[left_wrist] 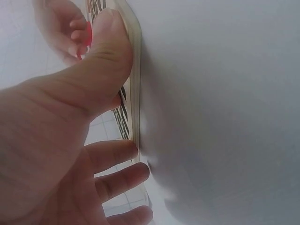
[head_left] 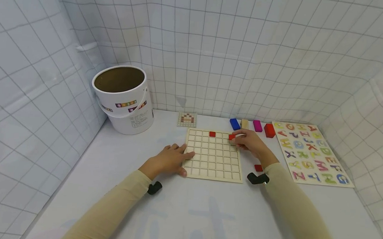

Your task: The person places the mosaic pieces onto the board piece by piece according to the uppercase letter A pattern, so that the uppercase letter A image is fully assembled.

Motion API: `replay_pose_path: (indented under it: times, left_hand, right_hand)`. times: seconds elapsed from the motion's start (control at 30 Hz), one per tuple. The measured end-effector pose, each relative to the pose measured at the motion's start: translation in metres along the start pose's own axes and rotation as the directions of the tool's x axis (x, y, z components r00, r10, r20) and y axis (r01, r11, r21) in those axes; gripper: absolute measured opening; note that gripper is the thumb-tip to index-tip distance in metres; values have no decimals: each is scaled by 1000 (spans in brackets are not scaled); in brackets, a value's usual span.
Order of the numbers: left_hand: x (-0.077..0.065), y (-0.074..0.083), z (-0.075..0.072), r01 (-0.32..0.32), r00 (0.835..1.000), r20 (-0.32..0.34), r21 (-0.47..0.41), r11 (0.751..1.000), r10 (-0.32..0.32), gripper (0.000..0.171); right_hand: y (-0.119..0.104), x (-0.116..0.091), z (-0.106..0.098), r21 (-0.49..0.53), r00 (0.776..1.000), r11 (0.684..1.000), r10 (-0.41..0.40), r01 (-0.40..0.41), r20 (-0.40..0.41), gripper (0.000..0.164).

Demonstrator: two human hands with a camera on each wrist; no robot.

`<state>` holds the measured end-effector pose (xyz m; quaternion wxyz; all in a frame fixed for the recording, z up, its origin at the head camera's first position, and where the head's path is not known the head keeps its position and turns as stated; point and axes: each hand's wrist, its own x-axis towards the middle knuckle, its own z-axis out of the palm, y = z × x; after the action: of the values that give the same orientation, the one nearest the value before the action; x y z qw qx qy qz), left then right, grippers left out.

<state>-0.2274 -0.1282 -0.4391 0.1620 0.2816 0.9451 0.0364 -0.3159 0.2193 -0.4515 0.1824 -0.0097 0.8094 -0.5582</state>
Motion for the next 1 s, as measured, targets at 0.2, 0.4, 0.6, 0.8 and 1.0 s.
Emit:
replay_pose_path:
  times: [0.2, 0.4, 0.6, 0.8, 1.0]
  left_hand:
    - [3, 1, 2, 5, 1000, -5, 43, 999, -5, 87]
    - [3, 1, 2, 20, 1000, -6, 47, 999, -20, 87]
    - [2, 1, 1, 24, 1000, -12, 46, 999, -24, 86]
    - [1, 3, 0, 30, 1000, -2, 46, 998, -30, 86]
    - [2, 3, -1, 27, 1000, 1, 49, 998, -27, 86]
  right_hand:
    - [-7, 16, 24, -67, 998, 997, -35, 38, 45, 40]
    - [-11, 26, 36, -315, 994, 943, -87, 104, 65, 33]
    - [-16, 27, 42, -423, 992, 897, -118, 126, 45, 26]
    - [-15, 23, 43, -461, 988, 875, -147, 152, 47, 30]
    - [-12, 19, 35, -463, 985, 870, -164, 168, 50, 37]
